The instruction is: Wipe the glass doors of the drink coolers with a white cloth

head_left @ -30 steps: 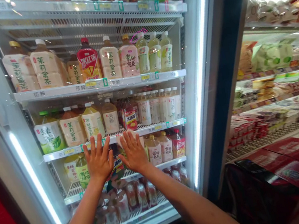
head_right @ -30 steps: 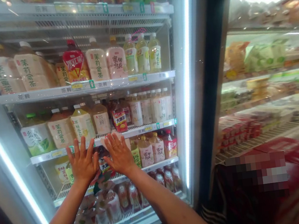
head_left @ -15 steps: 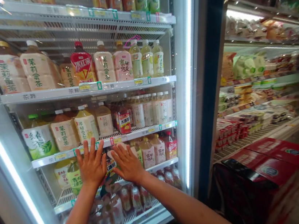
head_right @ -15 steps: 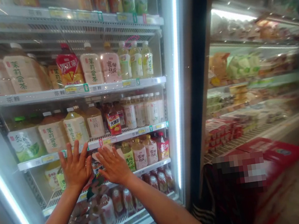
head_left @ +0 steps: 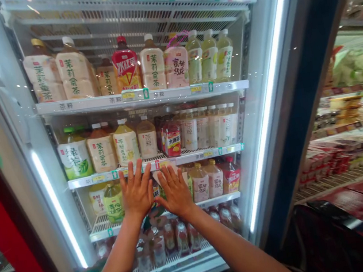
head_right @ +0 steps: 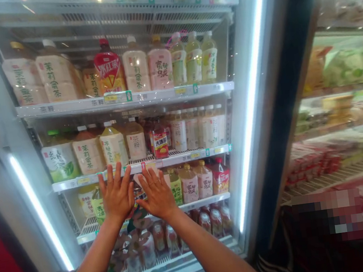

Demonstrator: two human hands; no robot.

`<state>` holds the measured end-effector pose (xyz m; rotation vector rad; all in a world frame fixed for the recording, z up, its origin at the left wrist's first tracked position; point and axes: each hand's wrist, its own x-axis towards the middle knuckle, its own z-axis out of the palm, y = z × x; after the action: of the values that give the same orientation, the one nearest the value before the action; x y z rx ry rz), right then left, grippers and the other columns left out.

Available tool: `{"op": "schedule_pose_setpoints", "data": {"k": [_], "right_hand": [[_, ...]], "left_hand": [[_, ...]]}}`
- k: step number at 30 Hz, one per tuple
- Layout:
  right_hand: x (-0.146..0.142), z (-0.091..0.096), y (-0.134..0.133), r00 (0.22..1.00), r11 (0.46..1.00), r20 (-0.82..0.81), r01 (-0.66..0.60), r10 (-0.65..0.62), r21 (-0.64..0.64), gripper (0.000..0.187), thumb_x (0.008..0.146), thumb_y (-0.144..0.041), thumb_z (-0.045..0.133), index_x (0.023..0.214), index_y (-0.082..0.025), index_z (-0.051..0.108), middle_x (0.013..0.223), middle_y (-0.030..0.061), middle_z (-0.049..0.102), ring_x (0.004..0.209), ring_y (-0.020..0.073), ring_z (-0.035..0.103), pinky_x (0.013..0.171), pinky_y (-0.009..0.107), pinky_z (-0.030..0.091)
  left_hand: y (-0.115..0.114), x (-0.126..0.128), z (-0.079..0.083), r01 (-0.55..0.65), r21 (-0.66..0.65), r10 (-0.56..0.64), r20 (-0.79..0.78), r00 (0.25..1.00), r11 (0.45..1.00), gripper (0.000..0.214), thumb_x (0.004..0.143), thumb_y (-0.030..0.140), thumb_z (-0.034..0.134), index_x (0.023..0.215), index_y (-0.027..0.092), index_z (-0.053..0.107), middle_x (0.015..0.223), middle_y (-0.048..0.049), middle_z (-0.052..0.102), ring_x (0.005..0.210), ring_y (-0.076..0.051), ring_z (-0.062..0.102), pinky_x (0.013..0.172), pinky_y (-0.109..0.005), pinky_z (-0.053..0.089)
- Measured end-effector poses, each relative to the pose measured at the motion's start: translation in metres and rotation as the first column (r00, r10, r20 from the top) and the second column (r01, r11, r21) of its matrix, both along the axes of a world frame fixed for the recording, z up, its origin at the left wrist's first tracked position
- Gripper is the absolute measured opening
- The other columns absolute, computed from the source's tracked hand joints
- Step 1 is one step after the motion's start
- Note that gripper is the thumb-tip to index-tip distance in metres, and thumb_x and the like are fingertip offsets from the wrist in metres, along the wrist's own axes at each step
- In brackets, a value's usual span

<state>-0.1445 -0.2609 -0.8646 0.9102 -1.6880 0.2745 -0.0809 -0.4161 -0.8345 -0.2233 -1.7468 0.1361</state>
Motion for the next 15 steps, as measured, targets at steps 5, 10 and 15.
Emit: {"op": "schedule_pose_setpoints", "data": {"k": [5, 10, 15], "right_hand": [[-0.007, 0.076, -0.007, 1.000, 0.996, 0.000, 0.017, -0.017, -0.084, 0.089, 0.101, -0.063, 0.032, 0.163, -0.015, -0.012, 0.172, 0.0154, 0.006, 0.160, 0.0316, 0.000, 0.128, 0.062, 0.007], [-0.007, 0.073, -0.001, 1.000, 0.998, -0.017, 0.025, -0.026, -0.060, 0.093, 0.099, -0.066, 0.034, 0.163, -0.015, -0.010, 0.172, 0.0130, 0.006, 0.160, 0.0328, -0.001, 0.127, 0.063, 0.010], [-0.007, -0.026, 0.022, 0.996, 1.000, -0.084, 0.020, -0.019, 0.014, 0.080, 0.100, -0.065, 0.030, 0.165, -0.021, 0.012, 0.173, 0.0105, 0.005, 0.160, 0.0304, 0.001, 0.129, 0.058, 0.004]], "left_hand": [[0.000, 0.000, -0.002, -0.012, -0.011, 0.011, -0.024, 1.000, 1.000, 0.071, 0.095, 0.024, 0.055, 0.160, 0.023, 0.026, 0.165, -0.0071, 0.028, 0.158, -0.026, 0.011, 0.131, -0.054, 0.003], [0.001, -0.001, -0.003, -0.010, -0.008, 0.010, -0.038, 0.999, 1.000, 0.069, 0.095, 0.025, 0.055, 0.159, 0.023, 0.029, 0.164, -0.0064, 0.030, 0.158, -0.026, 0.014, 0.131, -0.053, 0.006], [0.002, 0.000, -0.002, -0.014, 0.000, 0.014, -0.038, 0.999, 1.000, 0.068, 0.095, 0.026, 0.056, 0.158, 0.025, 0.031, 0.164, -0.0047, 0.031, 0.158, -0.024, 0.015, 0.131, -0.052, 0.006]]}}
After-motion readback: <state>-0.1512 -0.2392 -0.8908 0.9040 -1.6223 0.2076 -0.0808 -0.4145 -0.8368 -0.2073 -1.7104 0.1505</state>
